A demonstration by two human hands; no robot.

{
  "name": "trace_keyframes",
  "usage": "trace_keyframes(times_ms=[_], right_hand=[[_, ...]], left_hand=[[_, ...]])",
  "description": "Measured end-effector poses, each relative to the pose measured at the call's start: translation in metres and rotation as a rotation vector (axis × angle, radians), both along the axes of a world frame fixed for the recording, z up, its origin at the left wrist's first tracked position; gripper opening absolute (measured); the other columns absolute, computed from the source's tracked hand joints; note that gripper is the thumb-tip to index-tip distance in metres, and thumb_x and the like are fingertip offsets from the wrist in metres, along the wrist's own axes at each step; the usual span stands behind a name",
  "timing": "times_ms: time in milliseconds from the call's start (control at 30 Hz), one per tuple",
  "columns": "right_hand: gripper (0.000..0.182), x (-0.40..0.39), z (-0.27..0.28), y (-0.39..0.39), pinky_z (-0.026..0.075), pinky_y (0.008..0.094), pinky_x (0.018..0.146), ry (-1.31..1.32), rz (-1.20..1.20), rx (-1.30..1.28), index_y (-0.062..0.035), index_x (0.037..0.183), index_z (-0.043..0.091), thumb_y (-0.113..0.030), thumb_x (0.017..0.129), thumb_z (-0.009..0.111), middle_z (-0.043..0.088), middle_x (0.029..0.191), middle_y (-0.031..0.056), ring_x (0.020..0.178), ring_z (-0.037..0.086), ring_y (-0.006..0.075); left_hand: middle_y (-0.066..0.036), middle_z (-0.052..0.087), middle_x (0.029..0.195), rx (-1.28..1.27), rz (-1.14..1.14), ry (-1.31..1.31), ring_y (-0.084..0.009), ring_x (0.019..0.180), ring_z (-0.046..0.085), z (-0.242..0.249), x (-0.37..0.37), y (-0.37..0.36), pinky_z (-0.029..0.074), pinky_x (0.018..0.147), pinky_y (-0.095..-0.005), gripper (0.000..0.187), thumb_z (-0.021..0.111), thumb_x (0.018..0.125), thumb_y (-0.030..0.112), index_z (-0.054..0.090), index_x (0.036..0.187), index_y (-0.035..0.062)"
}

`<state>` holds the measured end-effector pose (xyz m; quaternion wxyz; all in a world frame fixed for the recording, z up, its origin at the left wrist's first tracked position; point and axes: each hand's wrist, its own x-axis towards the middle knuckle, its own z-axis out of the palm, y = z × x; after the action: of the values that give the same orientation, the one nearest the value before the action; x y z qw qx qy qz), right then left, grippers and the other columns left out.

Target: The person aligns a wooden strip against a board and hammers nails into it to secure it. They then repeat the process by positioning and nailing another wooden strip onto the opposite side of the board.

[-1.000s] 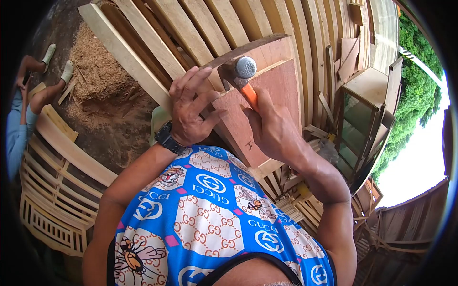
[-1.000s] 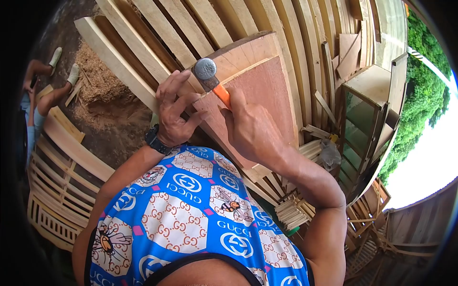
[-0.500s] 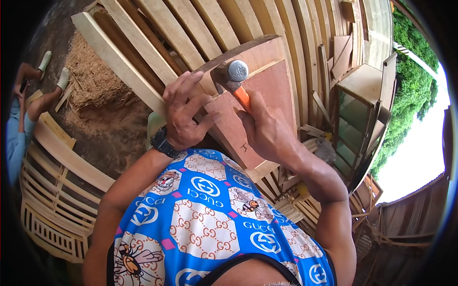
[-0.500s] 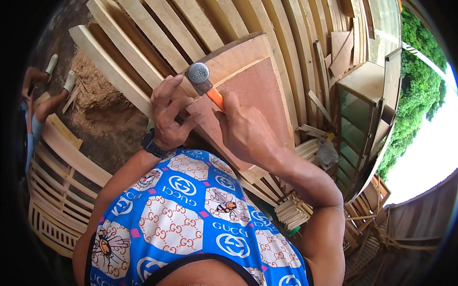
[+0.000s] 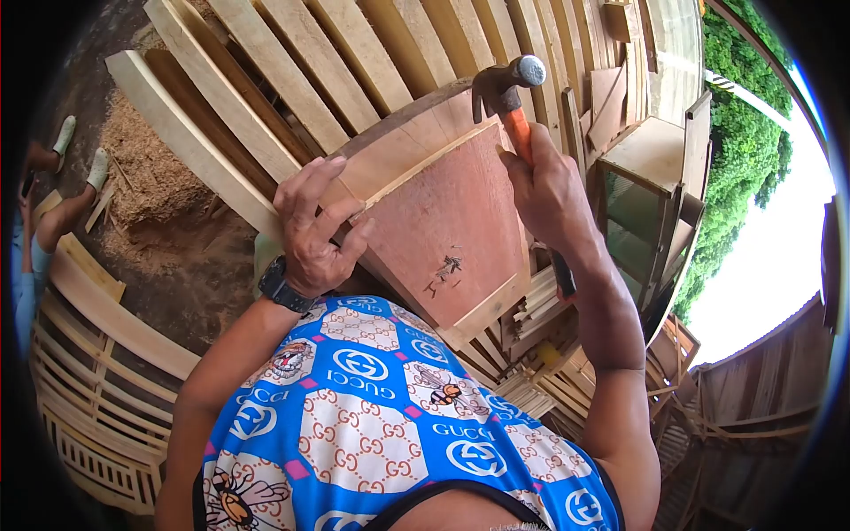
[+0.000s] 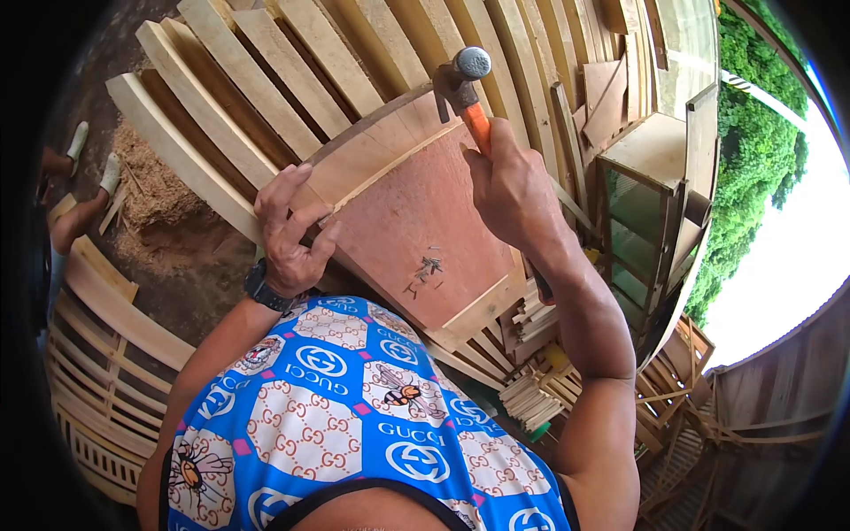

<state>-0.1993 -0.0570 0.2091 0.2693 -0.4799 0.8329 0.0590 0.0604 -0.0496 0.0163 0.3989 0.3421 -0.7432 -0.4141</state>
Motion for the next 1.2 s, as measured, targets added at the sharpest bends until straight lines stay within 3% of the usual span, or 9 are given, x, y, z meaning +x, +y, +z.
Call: trace_keyframes(times_ms=[433,1200], right_hand=[[0.023,-0.008,0.001,0.005,0.044,0.0601,0.069,0.021,0.049,0.069,-0.0016,0.106,0.046,-0.019,0.104,0.061,0.062,0.078,0.0320,0.076,0.061,0.0549],[0.022,-0.006,0.004,0.011,0.043,0.0594,0.067,0.005,0.078,0.026,-0.0010,0.103,0.046,-0.017,0.104,0.061,0.060,0.074,0.0311,0.073,0.060,0.0546]], left_hand=[[-0.021,0.055,0.145,0.090,-0.029,0.028,-0.0415,0.137,0.050,0.009,0.002,0.000,0.035,0.116,-0.0523,0.016,0.077,0.082,0.011,0.067,0.095,0.0073],[-0.021,0.054,0.146,0.117,-0.053,0.042,-0.0410,0.137,0.049,0.014,0.005,0.003,0.035,0.116,-0.0518,0.018,0.078,0.081,0.009,0.069,0.096,0.0068]])
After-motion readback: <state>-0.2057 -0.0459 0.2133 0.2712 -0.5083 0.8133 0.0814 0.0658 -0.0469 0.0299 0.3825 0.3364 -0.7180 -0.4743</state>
